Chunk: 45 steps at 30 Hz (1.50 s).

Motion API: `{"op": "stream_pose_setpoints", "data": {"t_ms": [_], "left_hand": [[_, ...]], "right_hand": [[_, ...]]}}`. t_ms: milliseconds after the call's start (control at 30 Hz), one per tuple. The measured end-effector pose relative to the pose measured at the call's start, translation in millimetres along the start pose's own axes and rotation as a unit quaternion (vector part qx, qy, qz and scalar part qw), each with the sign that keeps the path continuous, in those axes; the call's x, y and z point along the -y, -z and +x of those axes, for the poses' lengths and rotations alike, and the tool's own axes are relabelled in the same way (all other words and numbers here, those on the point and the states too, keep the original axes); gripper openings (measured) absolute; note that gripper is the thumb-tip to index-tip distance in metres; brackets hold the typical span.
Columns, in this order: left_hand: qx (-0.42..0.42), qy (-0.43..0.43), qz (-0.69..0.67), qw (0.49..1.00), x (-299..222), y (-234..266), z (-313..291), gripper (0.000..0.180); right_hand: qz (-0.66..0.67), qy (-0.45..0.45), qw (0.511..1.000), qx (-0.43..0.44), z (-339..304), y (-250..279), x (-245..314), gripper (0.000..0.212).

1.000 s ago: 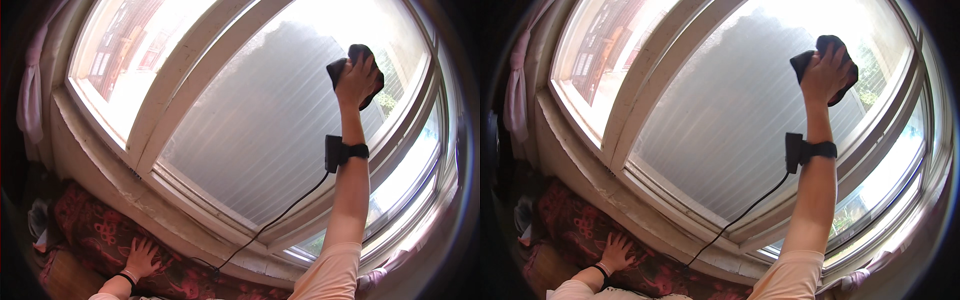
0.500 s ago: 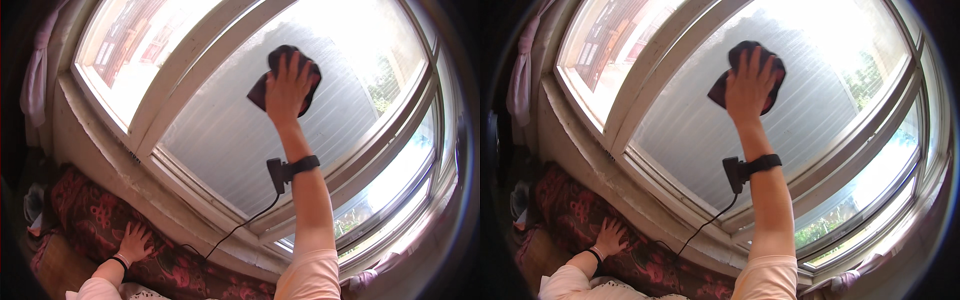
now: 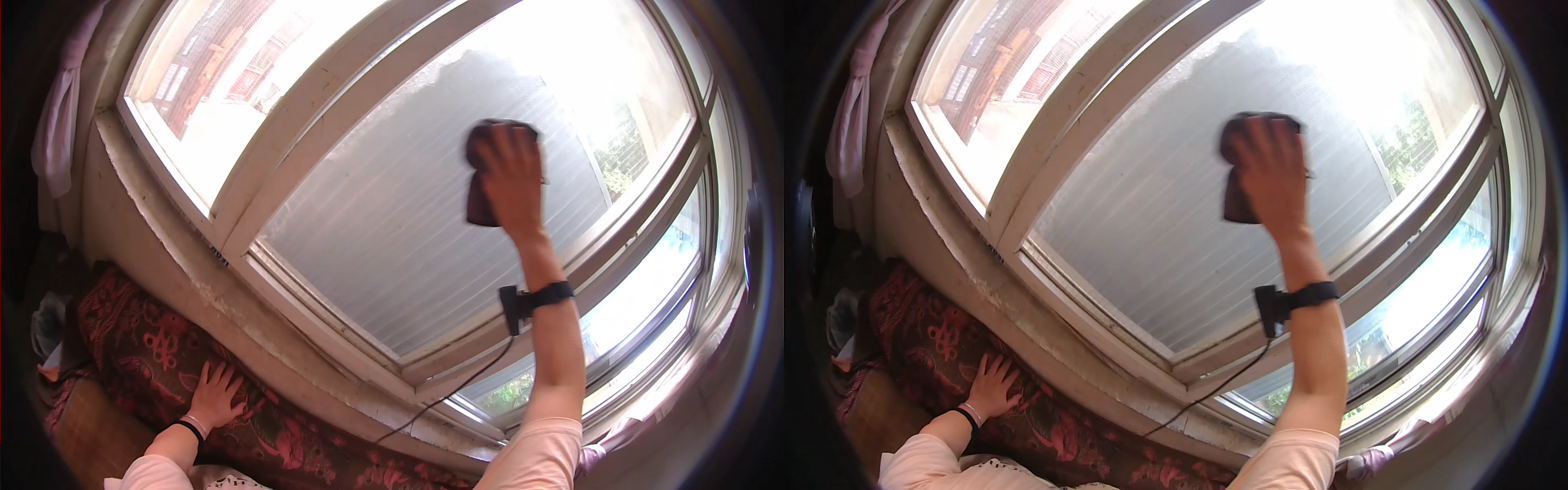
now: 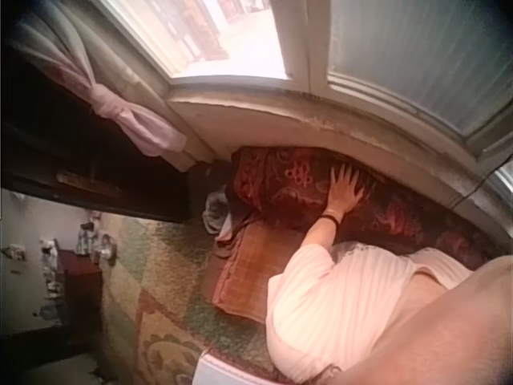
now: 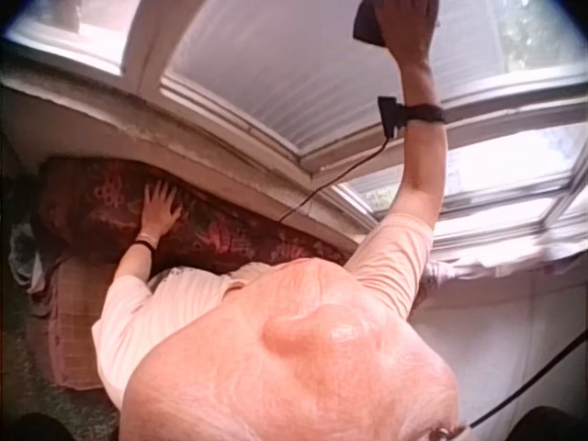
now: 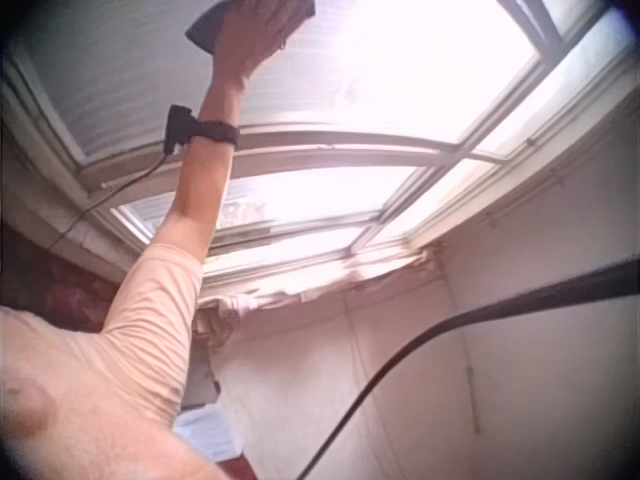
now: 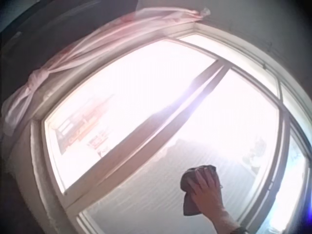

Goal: Cleaning a window frame and the glass panes using a cloth.

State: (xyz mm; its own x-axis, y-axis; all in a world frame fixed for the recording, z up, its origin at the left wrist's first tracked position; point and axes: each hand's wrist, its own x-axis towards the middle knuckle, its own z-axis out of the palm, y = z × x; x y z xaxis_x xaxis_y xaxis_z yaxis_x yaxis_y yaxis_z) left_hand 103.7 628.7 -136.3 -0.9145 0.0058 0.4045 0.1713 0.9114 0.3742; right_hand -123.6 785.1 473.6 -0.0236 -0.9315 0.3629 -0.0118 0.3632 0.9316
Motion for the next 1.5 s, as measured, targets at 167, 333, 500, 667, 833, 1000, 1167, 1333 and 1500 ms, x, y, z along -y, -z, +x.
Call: {"op": "stream_pose_setpoints", "data": {"t_ms": [167, 333, 500, 667, 833, 1000, 1167, 1333, 1500], "left_hand": [[-0.006, -0.005, 0.019, 1.0, 2, -4, -3, 0.063], [0.017, 0.007, 0.01, 1.0, -4, 5, 2, 0.064], [0.027, 0.017, 0.002, 0.999, -1, 1, 2, 0.063], [0.034, 0.017, -0.006, 0.999, 0, 3, 4, 0.063], [0.035, 0.018, -0.015, 0.999, 0, 5, 4, 0.062], [0.027, 0.018, -0.029, 0.999, 0, 2, 4, 0.062], [0.02, 0.013, -0.018, 1.0, -1, 5, 2, 0.063], [0.02, 0.012, -0.023, 0.999, -1, 1, 1, 0.063], [0.036, 0.015, -0.016, 0.999, -1, 0, 0, 0.065]], "right_hand": [[-0.068, -0.228, 0.968, -0.075, -15, -30, -117, 0.047], [-0.031, -0.496, 0.862, -0.098, 11, -63, -188, 0.058], [-0.063, -0.386, 0.906, -0.163, 98, -84, -155, 0.058], [0.02, -0.318, 0.927, -0.198, 137, -83, -94, 0.058], [0.055, -0.266, 0.939, -0.212, 147, -71, -55, 0.06], [0.044, -0.21, 0.951, -0.222, 146, -66, -10, 0.054], [0.064, -0.206, 0.954, -0.208, 138, -52, 33, 0.054], [0.072, -0.198, 0.955, -0.208, 128, -46, 73, 0.054], [0.082, -0.193, 0.962, -0.177, 113, -36, 114, 0.05]]}}
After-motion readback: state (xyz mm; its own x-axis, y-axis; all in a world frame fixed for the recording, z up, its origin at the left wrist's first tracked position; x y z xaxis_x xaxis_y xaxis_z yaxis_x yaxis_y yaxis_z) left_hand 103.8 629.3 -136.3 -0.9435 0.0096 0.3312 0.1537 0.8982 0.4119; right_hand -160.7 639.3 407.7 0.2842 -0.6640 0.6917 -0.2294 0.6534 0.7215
